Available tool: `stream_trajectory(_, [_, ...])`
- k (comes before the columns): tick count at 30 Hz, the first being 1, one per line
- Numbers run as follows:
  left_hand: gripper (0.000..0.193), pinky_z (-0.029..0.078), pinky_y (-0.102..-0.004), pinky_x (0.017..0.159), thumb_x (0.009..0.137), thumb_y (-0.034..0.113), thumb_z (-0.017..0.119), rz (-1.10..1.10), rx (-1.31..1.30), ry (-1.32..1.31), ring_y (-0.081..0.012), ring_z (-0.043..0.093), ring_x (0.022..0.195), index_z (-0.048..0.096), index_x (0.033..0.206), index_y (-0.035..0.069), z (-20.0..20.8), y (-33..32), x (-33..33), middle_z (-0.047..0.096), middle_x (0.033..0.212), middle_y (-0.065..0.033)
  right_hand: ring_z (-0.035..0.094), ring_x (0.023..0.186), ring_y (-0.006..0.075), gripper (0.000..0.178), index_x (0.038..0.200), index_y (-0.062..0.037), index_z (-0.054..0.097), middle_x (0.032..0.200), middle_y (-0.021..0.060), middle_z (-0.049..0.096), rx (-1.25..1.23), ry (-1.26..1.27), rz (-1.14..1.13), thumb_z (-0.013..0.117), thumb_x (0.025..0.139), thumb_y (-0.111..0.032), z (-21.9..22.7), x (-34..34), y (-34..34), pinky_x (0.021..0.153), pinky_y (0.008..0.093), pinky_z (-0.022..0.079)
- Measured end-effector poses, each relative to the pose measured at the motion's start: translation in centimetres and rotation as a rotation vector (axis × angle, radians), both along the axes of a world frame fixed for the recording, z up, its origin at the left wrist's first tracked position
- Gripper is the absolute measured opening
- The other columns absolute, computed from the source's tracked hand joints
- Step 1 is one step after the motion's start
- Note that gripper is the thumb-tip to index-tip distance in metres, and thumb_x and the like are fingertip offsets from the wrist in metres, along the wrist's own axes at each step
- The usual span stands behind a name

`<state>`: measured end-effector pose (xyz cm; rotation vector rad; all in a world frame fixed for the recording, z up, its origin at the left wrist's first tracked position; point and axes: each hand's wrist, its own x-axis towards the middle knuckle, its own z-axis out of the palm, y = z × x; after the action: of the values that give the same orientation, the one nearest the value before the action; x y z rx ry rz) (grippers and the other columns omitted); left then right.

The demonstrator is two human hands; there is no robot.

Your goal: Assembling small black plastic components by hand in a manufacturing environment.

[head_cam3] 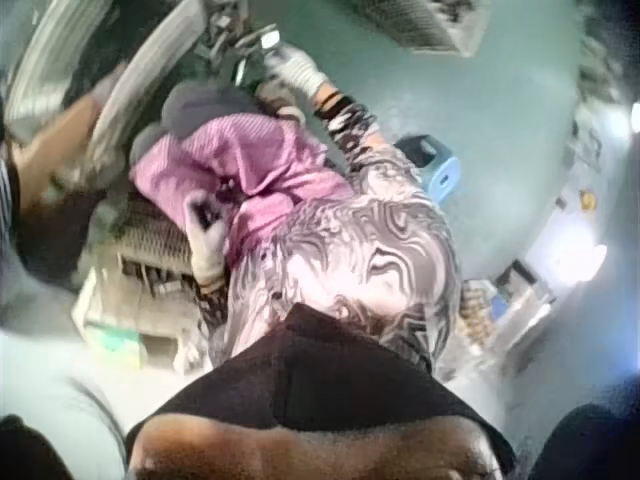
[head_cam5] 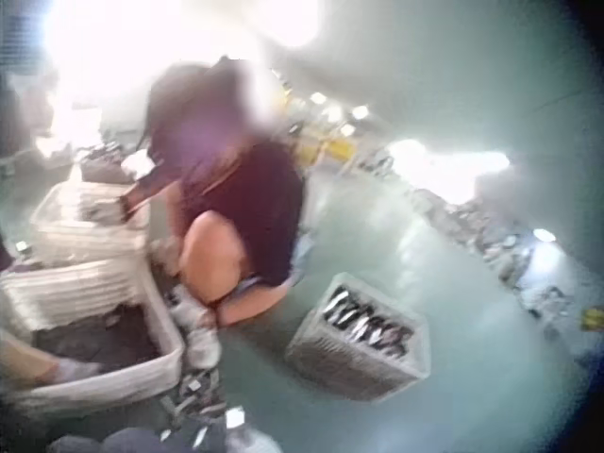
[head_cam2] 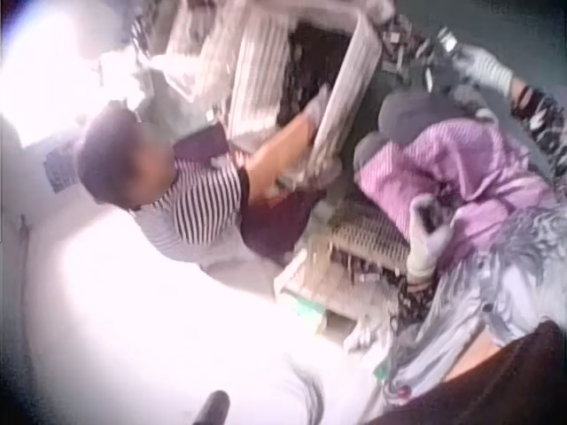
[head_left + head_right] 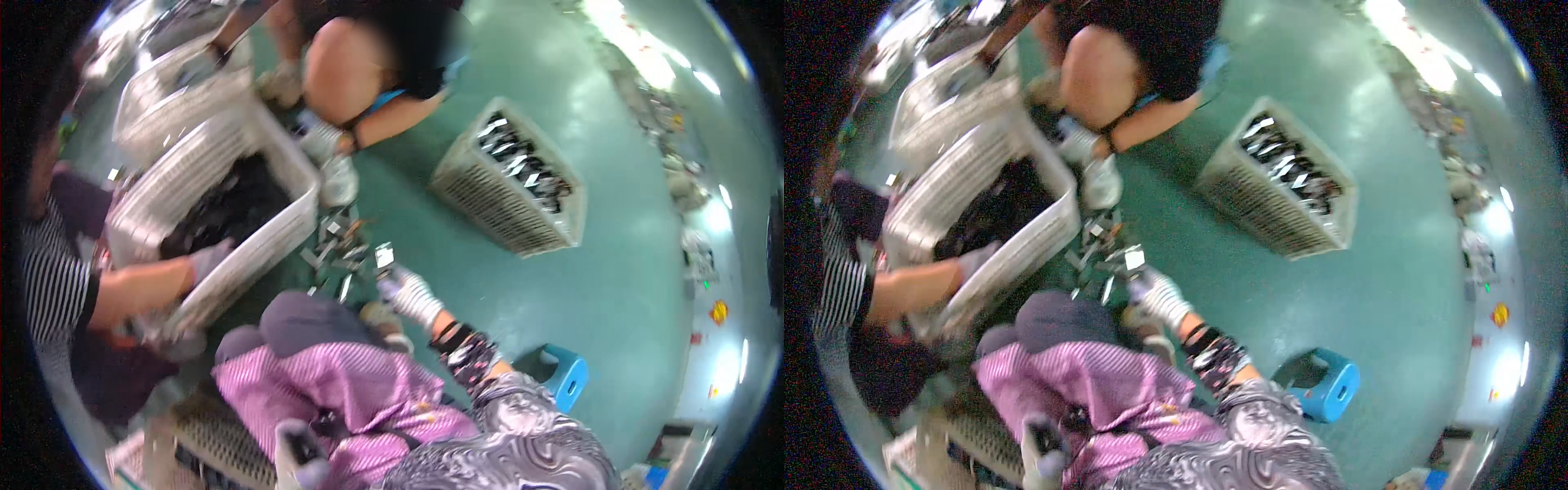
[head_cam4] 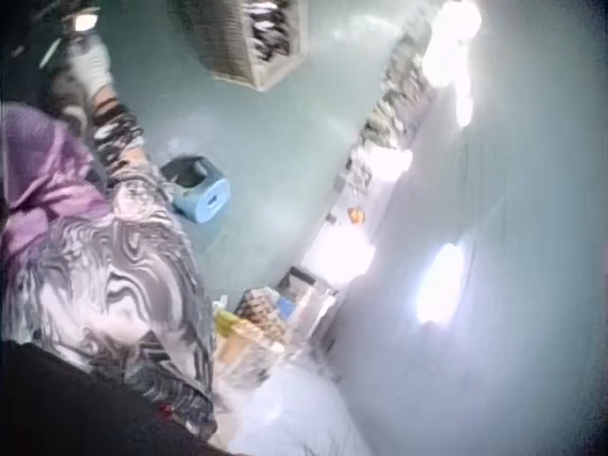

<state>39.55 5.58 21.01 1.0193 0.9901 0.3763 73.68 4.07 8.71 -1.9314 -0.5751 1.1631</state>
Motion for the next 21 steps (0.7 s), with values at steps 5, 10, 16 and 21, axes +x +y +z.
stream_trajectory(5, [0.040, 0.044, -0.0272, 0.071, 0.075, 0.010, 0.062, 0.090, -0.357, -0.385, -0.0153, 0.050, 0.076, 0.048, 0.112, 0.006, 0.1, -0.1, -0.9, 0.053, 0.100, -0.0098, 0.056, 0.074, 0.0162, 0.020, 0.105, -0.0061, 0.049, 0.091, 0.0096, 0.060, 0.456, 0.502, -0.237, 0.054, 0.085, -0.007, 5.6, -4.2, -0.2, 0.067, 0.0285, 0.047])
stream_trajectory(10, [0.026, 0.049, -0.0374, 0.069, 0.083, 0.032, 0.053, 0.555, -0.534, -0.691, -0.0261, 0.055, 0.097, 0.052, 0.099, 0.011, 2.7, 1.7, 1.5, 0.052, 0.092, -0.0070, 0.056, 0.076, 0.0118, 0.020, 0.106, -0.0064, 0.050, 0.094, 0.0050, 0.060, 0.484, 0.617, 0.094, 0.052, 0.086, -0.008, 12.3, -9.3, -1.2, 0.063, 0.0246, 0.047])
stream_trajectory(16, [0.055, 0.046, -0.0482, 0.090, 0.089, 0.048, 0.048, 0.508, -0.578, -0.891, -0.0326, 0.045, 0.120, 0.047, 0.128, 0.009, 2.1, 3.8, 1.8, 0.052, 0.123, -0.0162, 0.053, 0.077, 0.0064, 0.023, 0.110, -0.0039, 0.053, 0.098, 0.0053, 0.059, 0.454, 0.750, 0.425, 0.053, 0.089, -0.012, 18.1, -13.6, -3.8, 0.066, 0.0211, 0.045])
stream_trajectory(21, [0.055, 0.044, -0.0439, 0.095, 0.087, 0.045, 0.055, 0.494, -0.520, -0.984, -0.0288, 0.051, 0.112, 0.049, 0.126, 0.007, 1.1, 3.3, -0.5, 0.054, 0.118, -0.0135, 0.046, 0.064, 0.0041, 0.036, 0.102, -0.0037, 0.056, 0.095, 0.0054, 0.059, 0.358, 0.889, 0.488, 0.055, 0.090, -0.038, 16.8, -17.4, -4.7, 0.058, 0.0203, 0.041])
